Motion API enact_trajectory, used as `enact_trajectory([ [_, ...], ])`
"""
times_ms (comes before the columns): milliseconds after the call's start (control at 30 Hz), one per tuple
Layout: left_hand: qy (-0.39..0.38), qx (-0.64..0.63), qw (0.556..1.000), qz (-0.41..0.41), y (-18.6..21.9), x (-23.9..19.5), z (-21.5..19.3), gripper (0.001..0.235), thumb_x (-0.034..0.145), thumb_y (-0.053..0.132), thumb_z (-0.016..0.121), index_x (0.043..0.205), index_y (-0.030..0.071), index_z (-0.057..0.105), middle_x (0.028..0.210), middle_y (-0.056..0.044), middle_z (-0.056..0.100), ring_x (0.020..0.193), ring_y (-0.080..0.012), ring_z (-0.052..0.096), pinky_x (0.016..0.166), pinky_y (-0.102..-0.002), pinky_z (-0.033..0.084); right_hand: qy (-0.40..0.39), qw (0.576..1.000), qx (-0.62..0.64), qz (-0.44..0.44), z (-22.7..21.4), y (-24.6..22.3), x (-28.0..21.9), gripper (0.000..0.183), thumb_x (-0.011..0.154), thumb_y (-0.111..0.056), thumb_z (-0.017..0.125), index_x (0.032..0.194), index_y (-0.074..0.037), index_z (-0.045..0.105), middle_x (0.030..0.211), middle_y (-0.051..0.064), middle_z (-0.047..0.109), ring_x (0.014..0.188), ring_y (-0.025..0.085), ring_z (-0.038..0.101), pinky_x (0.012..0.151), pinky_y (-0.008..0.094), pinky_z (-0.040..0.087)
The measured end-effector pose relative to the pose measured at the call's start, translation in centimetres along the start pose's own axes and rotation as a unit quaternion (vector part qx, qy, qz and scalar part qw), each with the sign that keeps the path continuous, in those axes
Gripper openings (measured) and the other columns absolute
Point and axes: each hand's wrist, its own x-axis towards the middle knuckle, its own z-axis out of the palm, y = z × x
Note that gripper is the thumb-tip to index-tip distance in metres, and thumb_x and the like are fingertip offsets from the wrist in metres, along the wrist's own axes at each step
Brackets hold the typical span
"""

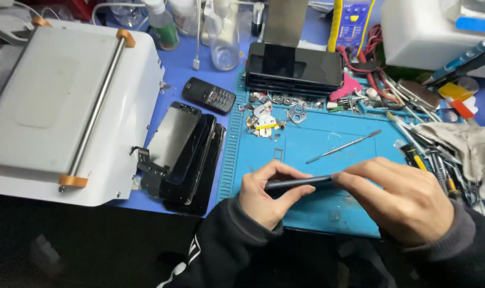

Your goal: Disassembling a smartphone by removing the SIM tray and using prying tools to open the back cover.

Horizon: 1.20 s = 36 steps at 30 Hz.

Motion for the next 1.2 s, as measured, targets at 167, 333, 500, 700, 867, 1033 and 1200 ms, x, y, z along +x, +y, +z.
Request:
enact_trajectory([
  [167, -0.009, -0.018, 0.999, -0.031, -0.3, 0.0, 0.0, 0.020, 0.084, 0.008, 0.085, 0.097, 0.001, 0.073, 0.093, -0.006, 0.080, 0.086, -0.0095, 0.076, 0.081, -0.025, 0.061, -0.046, 0.997, -0.025, -0.055, 0.5, 1.5, -1.7, 0.039, 0.072, -0.007, 0.065, 0.110, -0.002, 0.069, 0.095, 0.007, 0.068, 0.076, 0.024, 0.070, 0.062, 0.036, 0.055],
  [333, -0.019, -0.058, 0.997, -0.054, -0.4, -0.2, -0.1, 0.021, 0.083, 0.007, 0.086, 0.100, 0.000, 0.075, 0.096, -0.008, 0.081, 0.089, -0.0103, 0.076, 0.084, -0.025, 0.062, -0.080, 0.995, -0.041, -0.047, 0.2, 1.1, -1.5, 0.038, 0.072, -0.008, 0.068, 0.110, -0.003, 0.070, 0.095, 0.007, 0.067, 0.075, 0.024, 0.070, 0.062, 0.036, 0.056],
  [500, -0.021, 0.006, 0.999, -0.044, 0.5, -0.5, -0.5, 0.023, 0.082, 0.008, 0.089, 0.102, -0.001, 0.081, 0.095, -0.009, 0.083, 0.086, -0.0122, 0.078, 0.082, -0.025, 0.061, -0.052, 0.999, 0.010, -0.002, 0.6, 0.7, -2.3, 0.030, 0.078, -0.008, 0.073, 0.108, -0.006, 0.070, 0.098, 0.006, 0.069, 0.071, 0.024, 0.070, 0.060, 0.034, 0.056],
  [700, -0.007, -0.035, 0.999, -0.002, -0.2, -0.3, -0.1, 0.040, 0.080, 0.004, 0.087, 0.117, 0.002, 0.071, 0.101, -0.011, 0.082, 0.095, -0.0135, 0.078, 0.090, -0.026, 0.062, -0.031, 0.998, 0.033, 0.032, 0.6, 0.1, -2.3, 0.028, 0.074, -0.007, 0.076, 0.102, -0.004, 0.071, 0.094, 0.007, 0.072, 0.070, 0.025, 0.073, 0.058, 0.034, 0.058],
  [867, 0.012, -0.020, 1.000, 0.016, -0.1, -0.7, 0.6, 0.054, 0.080, 0.000, 0.087, 0.128, 0.002, 0.061, 0.100, -0.015, 0.082, 0.094, -0.0154, 0.078, 0.090, -0.028, 0.062, -0.004, 0.999, 0.033, 0.006, 0.7, 0.2, -3.0, 0.030, 0.075, -0.005, 0.074, 0.105, -0.001, 0.070, 0.099, 0.011, 0.072, 0.073, 0.025, 0.073, 0.062, 0.034, 0.058],
  [1033, 0.013, 0.100, 0.991, 0.088, 2.7, -0.6, 1.1, 0.060, 0.080, 0.008, 0.091, 0.129, 0.005, 0.056, 0.098, -0.010, 0.082, 0.094, -0.0163, 0.081, 0.087, -0.026, 0.063, 0.012, 0.997, 0.035, 0.060, 0.3, -0.3, -3.6, 0.026, 0.076, -0.007, 0.077, 0.102, -0.004, 0.071, 0.094, 0.007, 0.073, 0.071, 0.024, 0.073, 0.060, 0.033, 0.058],
  [1200, 0.033, 0.095, 0.988, 0.117, 3.8, -0.1, 1.4, 0.067, 0.077, 0.011, 0.093, 0.130, 0.005, 0.053, 0.098, -0.010, 0.082, 0.091, -0.0165, 0.081, 0.083, -0.026, 0.065, 0.047, 0.992, 0.052, 0.109, 0.2, -0.8, -3.8, 0.023, 0.076, -0.010, 0.080, 0.099, -0.008, 0.074, 0.089, 0.005, 0.073, 0.068, 0.021, 0.072, 0.058, 0.031, 0.055],
])
